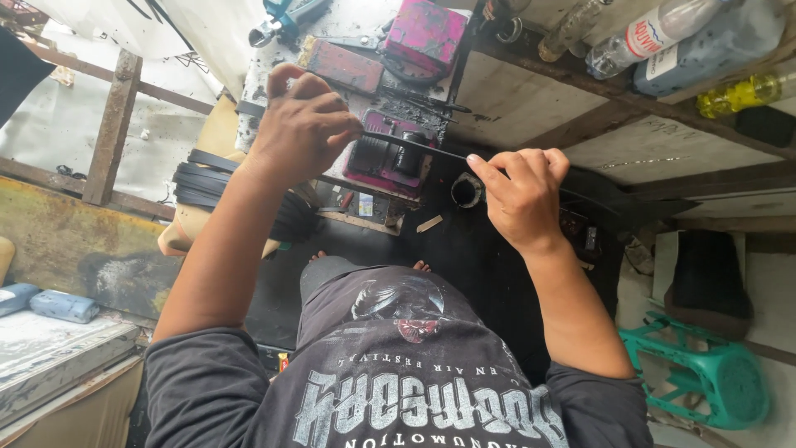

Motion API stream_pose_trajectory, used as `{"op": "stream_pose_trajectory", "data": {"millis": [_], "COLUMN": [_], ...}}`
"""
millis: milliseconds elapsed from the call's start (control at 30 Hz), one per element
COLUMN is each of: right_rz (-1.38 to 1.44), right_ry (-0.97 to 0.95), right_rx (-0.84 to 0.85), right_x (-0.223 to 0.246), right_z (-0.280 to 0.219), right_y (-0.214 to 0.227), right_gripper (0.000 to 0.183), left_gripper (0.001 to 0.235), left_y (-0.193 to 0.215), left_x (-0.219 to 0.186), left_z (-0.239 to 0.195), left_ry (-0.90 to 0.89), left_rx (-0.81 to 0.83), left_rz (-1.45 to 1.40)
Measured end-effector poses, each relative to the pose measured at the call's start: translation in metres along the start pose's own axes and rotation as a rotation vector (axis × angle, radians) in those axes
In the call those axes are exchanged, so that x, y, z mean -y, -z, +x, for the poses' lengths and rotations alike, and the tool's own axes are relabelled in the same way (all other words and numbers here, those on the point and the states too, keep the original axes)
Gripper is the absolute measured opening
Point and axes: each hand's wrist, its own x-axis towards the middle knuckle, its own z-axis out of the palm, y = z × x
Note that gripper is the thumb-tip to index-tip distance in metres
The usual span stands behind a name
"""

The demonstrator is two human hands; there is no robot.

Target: Applying edge finish to leather straps using a manual roller machine and hanging them on a rack to dry.

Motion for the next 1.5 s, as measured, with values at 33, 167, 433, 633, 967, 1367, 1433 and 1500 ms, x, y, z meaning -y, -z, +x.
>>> {"op": "stream_pose_trajectory", "data": {"millis": [33,167,433,633,967,1367,1433,1500], "right_rz": [-0.006,0.024,0.13,0.475,0.902,0.513,0.31,0.242], "right_ry": [-0.014,-0.001,-0.194,-0.393,-0.365,-0.074,0.099,0.125], "right_rx": [0.007,0.004,0.105,0.201,0.23,0.229,0.092,0.06], "right_x": [-0.001,-0.013,-0.033,-0.056,-0.04,-0.01,-0.002,0.005], "right_z": [-0.003,-0.019,-0.047,-0.046,0.021,0.045,0.047,0.044], "right_y": [0.004,0.013,0.023,0.029,0.021,0.004,-0.004,-0.014], "right_gripper": [0.038,0.034,0.03,0.021,0.025,0.032,0.034,0.039], "left_gripper": [0.018,0.019,0.015,0.007,0.006,0.009,0.006,0.008], "left_y": [-0.001,-0.009,-0.015,-0.003,0.006,0.041,0.048,0.036], "left_x": [-0.004,-0.02,-0.04,-0.045,-0.052,0.032,0.036,0.04], "left_z": [0.004,0.02,0.045,0.064,0.07,-0.012,-0.021,-0.028], "left_ry": [0.001,0.053,0.03,0.106,0.166,0.333,0.259,0.198], "left_rx": [0.021,0.008,0.103,0.158,0.125,0.345,0.245,0.127], "left_rz": [0.002,-0.137,-0.194,-0.432,-0.661,-0.401,-0.293,-0.172]}}
